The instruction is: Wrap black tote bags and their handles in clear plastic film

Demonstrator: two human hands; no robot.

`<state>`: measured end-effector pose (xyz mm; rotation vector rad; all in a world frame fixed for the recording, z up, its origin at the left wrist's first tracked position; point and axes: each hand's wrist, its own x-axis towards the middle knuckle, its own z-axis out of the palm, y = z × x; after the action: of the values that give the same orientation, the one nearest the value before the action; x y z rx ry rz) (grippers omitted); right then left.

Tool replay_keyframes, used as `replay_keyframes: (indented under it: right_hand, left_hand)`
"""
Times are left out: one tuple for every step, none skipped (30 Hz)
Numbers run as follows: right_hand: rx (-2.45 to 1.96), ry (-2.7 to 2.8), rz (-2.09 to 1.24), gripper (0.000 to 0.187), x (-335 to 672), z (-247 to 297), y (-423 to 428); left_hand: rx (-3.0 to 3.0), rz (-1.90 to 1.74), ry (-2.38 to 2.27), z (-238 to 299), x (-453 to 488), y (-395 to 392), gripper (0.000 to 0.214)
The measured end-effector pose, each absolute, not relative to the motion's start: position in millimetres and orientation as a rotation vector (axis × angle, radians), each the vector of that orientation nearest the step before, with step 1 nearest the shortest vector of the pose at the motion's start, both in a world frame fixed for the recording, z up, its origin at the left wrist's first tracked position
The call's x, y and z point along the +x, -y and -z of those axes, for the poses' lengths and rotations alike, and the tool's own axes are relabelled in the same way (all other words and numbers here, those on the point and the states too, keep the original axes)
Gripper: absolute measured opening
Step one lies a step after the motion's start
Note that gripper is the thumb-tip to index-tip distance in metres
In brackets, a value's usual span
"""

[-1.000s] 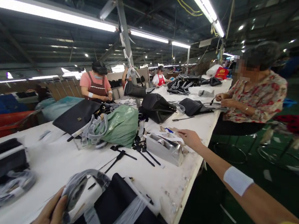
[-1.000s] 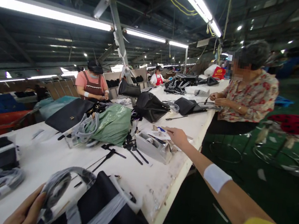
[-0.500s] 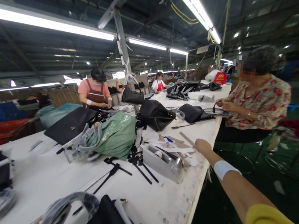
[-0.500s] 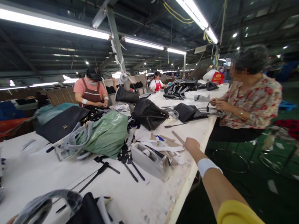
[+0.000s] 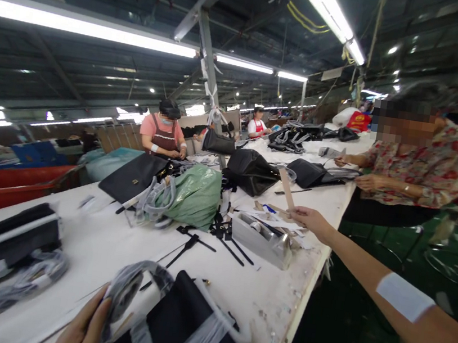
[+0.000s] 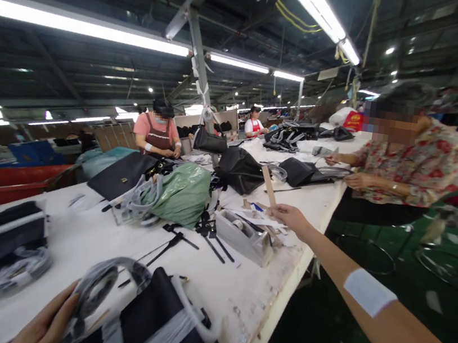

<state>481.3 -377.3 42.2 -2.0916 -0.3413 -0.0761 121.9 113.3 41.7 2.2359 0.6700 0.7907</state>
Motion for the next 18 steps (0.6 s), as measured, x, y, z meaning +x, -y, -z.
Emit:
replay_keyframes:
  right_hand:
    - [-2.052, 0.407, 0.034, 0.052, 466.9, -47.8, 363.6]
    - [-2.011, 0.466, -0.006, 0.056, 451.5, -53.4, 349.5]
    - [-1.964, 0.522, -0.043, 0.059, 435.4, -59.0, 335.2]
    - [-1.918, 0.577, -0.079, 0.060, 418.9, -64.3, 320.9]
    - [-1.881, 0.638, -0.122, 0.060, 402.3, -69.2, 307.0]
    - [-1.854, 0.700, -0.173, 0.057, 385.9, -73.6, 293.3]
    - [-1.830, 0.759, -0.237, 0.054, 370.1, -77.2, 280.1]
    - [-1.804, 0.809, -0.315, 0.050, 355.2, -80.0, 267.2]
    - [-1.774, 0.846, -0.404, 0.047, 341.4, -81.8, 254.8]
    - [-1.734, 0.872, -0.491, 0.046, 329.4, -82.6, 243.1]
    - [-1.691, 0.890, -0.566, 0.046, 319.5, -82.3, 232.1]
    - [-1.662, 0.910, -0.614, 0.044, 312.4, -81.1, 222.2]
    - [-1.664, 0.938, -0.627, 0.041, 308.6, -79.1, 213.6]
    - [-1.693, 0.964, -0.608, 0.036, 308.5, -76.3, 206.6]
    - [-1.738, 0.978, -0.566, 0.031, 312.2, -73.1, 201.6]
    - [-1.790, 0.967, -0.505, 0.028, 319.5, -69.9, 198.6]
    - [-1.837, 0.931, -0.436, 0.027, 329.8, -67.1, 197.8]
    - [-1.877, 0.875, -0.369, 0.027, 342.3, -65.0, 199.1]
  left_hand:
    - [2.227, -0.802, -0.674, -45.8, 121.2, -108.7, 0.060]
    - [2.222, -0.812, -0.670, -50.1, 120.8, -103.7, 0.060]
    - [2.220, -0.829, -0.656, -54.1, 120.8, -98.8, 0.060]
    - [2.218, -0.847, -0.638, -57.6, 121.0, -94.4, 0.060]
    - [2.213, -0.858, -0.617, -60.5, 121.3, -90.6, 0.059]
    - [2.208, -0.863, -0.574, -62.6, 121.7, -87.7, 0.058]
    - [2.192, -0.874, -0.553, -64.1, 122.0, -85.6, 0.057]
    - [2.180, -0.870, -0.534, -65.0, 122.0, -84.2, 0.056]
    - [2.164, -0.876, -0.521, -65.4, 121.9, -83.4, 0.054]
    - [2.149, -0.883, -0.509, -65.5, 121.6, -82.8, 0.052]
    - [2.137, -0.889, -0.502, -65.5, 121.3, -82.5, 0.050]
    - [2.126, -0.897, -0.497, -65.4, 120.8, -82.4, 0.048]
    - [2.121, -0.901, -0.492, -65.3, 120.4, -82.3, 0.047]
    - [2.118, -0.902, -0.488, -65.1, 120.0, -82.3, 0.046]
    - [2.117, -0.904, -0.486, -64.8, 119.6, -82.4, 0.046]
    - [2.118, -0.903, -0.481, -64.5, 119.2, -82.6, 0.045]
    - [2.120, -0.903, -0.474, -63.9, 118.9, -82.9, 0.046]
    - [2.123, -0.906, -0.470, -63.2, 118.8, -83.4, 0.046]
